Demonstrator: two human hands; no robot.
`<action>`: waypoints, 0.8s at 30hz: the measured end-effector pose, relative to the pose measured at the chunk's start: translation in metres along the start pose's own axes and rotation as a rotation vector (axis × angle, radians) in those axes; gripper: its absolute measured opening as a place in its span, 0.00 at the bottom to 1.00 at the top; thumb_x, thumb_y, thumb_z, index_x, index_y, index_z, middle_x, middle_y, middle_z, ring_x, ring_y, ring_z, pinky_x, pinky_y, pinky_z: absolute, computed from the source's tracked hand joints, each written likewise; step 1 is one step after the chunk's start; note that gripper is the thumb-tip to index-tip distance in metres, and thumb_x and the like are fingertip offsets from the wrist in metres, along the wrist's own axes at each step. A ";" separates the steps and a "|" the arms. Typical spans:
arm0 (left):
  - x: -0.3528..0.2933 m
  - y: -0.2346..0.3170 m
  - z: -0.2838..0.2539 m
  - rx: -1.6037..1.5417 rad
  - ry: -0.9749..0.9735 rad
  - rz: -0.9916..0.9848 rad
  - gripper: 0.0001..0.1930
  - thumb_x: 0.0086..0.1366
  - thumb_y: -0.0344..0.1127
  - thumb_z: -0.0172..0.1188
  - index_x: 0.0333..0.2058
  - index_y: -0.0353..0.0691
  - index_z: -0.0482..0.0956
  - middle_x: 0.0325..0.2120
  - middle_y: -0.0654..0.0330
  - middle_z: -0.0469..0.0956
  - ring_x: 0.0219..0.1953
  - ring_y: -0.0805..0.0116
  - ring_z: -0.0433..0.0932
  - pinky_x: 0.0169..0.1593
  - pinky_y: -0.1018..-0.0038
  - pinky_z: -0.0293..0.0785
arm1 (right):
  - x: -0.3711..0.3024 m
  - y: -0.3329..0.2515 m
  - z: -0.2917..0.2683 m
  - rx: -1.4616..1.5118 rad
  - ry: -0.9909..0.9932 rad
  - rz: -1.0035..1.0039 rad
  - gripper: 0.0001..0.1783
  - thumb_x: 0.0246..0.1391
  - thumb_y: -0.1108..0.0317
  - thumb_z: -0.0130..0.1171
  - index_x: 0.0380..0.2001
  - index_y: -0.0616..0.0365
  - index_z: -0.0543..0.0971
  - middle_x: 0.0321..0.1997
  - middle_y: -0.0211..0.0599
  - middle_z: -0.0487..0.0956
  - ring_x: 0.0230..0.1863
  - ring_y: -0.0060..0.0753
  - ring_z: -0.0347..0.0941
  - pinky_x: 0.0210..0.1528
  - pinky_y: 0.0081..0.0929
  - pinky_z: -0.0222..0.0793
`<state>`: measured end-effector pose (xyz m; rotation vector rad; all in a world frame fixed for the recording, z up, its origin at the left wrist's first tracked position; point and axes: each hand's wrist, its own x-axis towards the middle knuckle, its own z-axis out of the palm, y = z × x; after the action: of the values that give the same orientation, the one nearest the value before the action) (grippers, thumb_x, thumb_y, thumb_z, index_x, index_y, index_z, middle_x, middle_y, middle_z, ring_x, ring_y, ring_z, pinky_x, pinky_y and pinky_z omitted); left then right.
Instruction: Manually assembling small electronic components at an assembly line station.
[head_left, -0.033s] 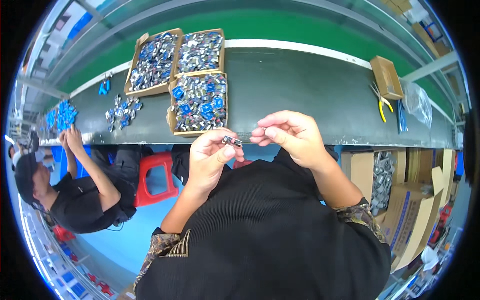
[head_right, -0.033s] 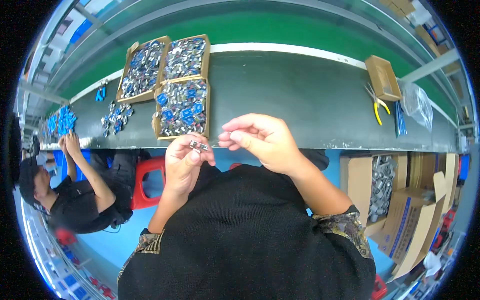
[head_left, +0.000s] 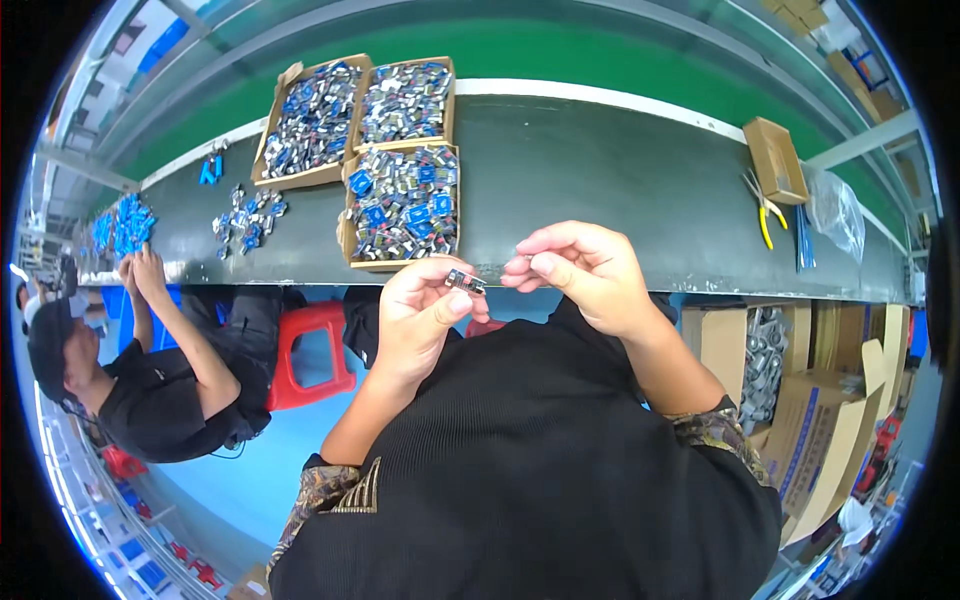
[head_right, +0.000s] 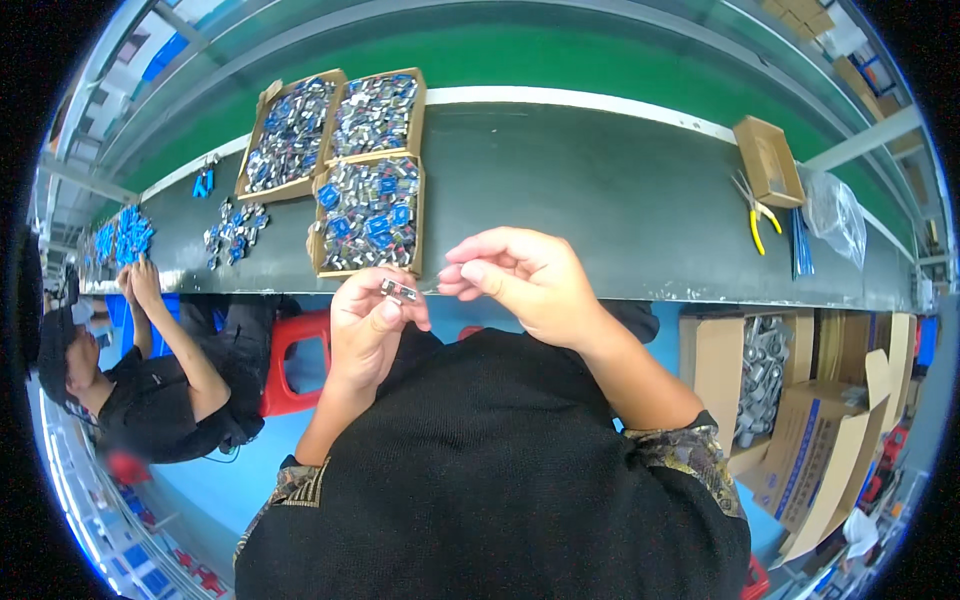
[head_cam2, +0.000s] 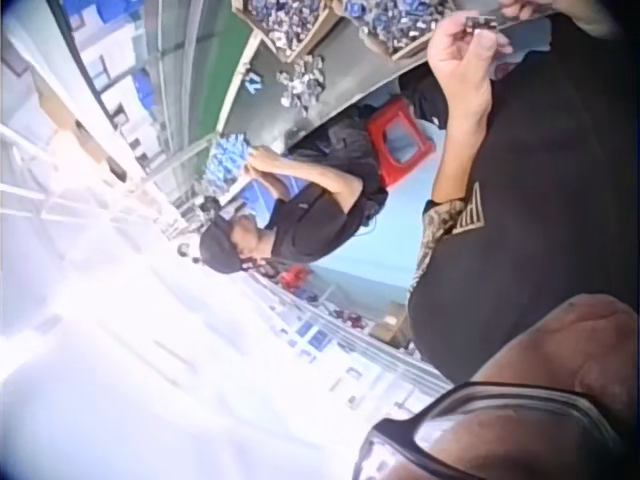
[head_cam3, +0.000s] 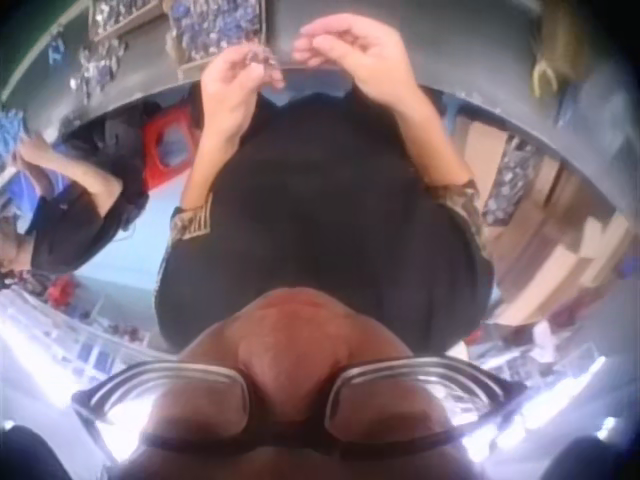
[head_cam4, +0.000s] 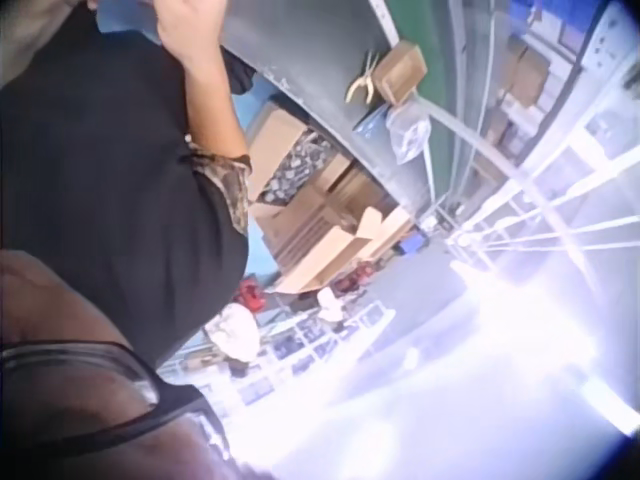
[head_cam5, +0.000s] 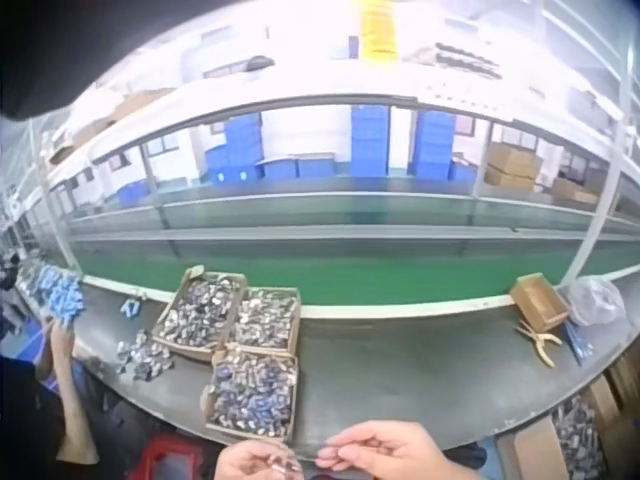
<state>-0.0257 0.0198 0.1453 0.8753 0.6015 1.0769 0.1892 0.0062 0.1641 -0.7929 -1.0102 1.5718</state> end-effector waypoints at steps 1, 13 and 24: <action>-0.001 0.002 -0.002 -0.003 0.012 0.008 0.16 0.58 0.35 0.67 0.40 0.33 0.75 0.31 0.54 0.78 0.30 0.63 0.79 0.34 0.69 0.79 | 0.003 0.001 0.002 -0.003 -0.013 0.007 0.11 0.60 0.74 0.55 0.45 0.68 0.75 0.40 0.49 0.80 0.43 0.40 0.80 0.46 0.33 0.78; 0.017 -0.002 0.010 0.018 0.064 -0.161 0.12 0.57 0.22 0.64 0.39 0.35 0.71 0.35 0.50 0.80 0.38 0.59 0.83 0.39 0.71 0.81 | 0.000 0.012 -0.008 -0.104 0.152 -0.015 0.10 0.61 0.72 0.54 0.43 0.65 0.74 0.40 0.41 0.80 0.46 0.30 0.78 0.48 0.28 0.75; 0.015 -0.001 0.006 0.605 -0.088 0.038 0.13 0.52 0.30 0.71 0.36 0.33 0.81 0.26 0.63 0.76 0.26 0.79 0.76 0.32 0.82 0.73 | 0.003 0.004 -0.004 -0.543 0.063 -0.137 0.05 0.55 0.77 0.60 0.35 0.67 0.80 0.37 0.40 0.80 0.40 0.29 0.77 0.45 0.25 0.72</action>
<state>-0.0145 0.0317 0.1473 1.4538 0.8578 0.8917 0.1900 0.0100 0.1585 -1.1046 -1.4387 1.1548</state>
